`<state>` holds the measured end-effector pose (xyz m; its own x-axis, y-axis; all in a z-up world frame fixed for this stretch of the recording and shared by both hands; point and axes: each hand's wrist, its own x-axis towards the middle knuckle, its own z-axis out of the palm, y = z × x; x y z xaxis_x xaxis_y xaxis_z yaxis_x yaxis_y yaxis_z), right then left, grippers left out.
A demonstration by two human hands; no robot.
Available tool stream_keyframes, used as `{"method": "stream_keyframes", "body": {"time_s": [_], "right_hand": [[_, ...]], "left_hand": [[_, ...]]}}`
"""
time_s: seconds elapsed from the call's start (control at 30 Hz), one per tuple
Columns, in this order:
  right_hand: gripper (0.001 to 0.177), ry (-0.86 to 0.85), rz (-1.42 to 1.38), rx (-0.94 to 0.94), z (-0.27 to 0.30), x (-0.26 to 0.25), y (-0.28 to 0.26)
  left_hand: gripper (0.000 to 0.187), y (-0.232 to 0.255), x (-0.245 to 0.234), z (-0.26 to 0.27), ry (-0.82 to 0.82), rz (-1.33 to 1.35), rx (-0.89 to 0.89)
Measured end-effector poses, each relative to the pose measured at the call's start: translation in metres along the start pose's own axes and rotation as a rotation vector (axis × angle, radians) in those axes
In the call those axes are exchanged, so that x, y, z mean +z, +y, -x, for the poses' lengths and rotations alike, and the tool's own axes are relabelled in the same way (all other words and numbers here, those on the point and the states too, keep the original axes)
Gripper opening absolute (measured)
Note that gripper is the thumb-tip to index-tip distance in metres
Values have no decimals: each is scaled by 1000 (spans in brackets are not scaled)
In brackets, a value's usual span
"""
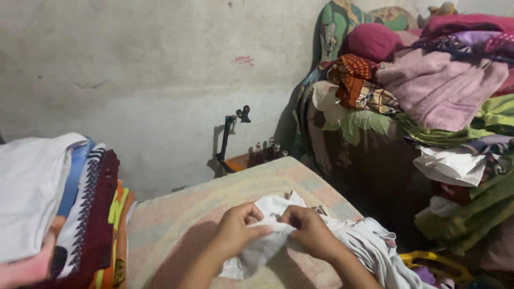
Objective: The person folds several white garments, including a patterned baby bodysuit and plain tank tops, on a table. Each item is smoothed, folded in half, then folded again, and placed on a growing stack to the left.
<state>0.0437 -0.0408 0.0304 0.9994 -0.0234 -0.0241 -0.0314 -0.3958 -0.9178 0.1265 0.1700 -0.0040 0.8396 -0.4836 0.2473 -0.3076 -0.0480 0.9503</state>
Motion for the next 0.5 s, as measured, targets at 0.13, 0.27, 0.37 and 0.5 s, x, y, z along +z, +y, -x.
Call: {"method": "stream_keyframes", "body": {"time_s": [0.13, 0.27, 0.37, 0.5], "right_hand": [[29, -231, 6, -21, 2, -16, 9], [53, -463, 174, -336, 8, -19, 3], [46, -422, 64, -239, 11, -21, -8], [17, -114, 53, 43, 2, -38, -23]], "left_hand": [[21, 17, -12, 8, -23, -206, 22], [20, 40, -19, 20, 115, -540, 218], [17, 40, -44, 33, 39, -695, -245], [19, 7, -62, 24, 372, -591, -443]]}}
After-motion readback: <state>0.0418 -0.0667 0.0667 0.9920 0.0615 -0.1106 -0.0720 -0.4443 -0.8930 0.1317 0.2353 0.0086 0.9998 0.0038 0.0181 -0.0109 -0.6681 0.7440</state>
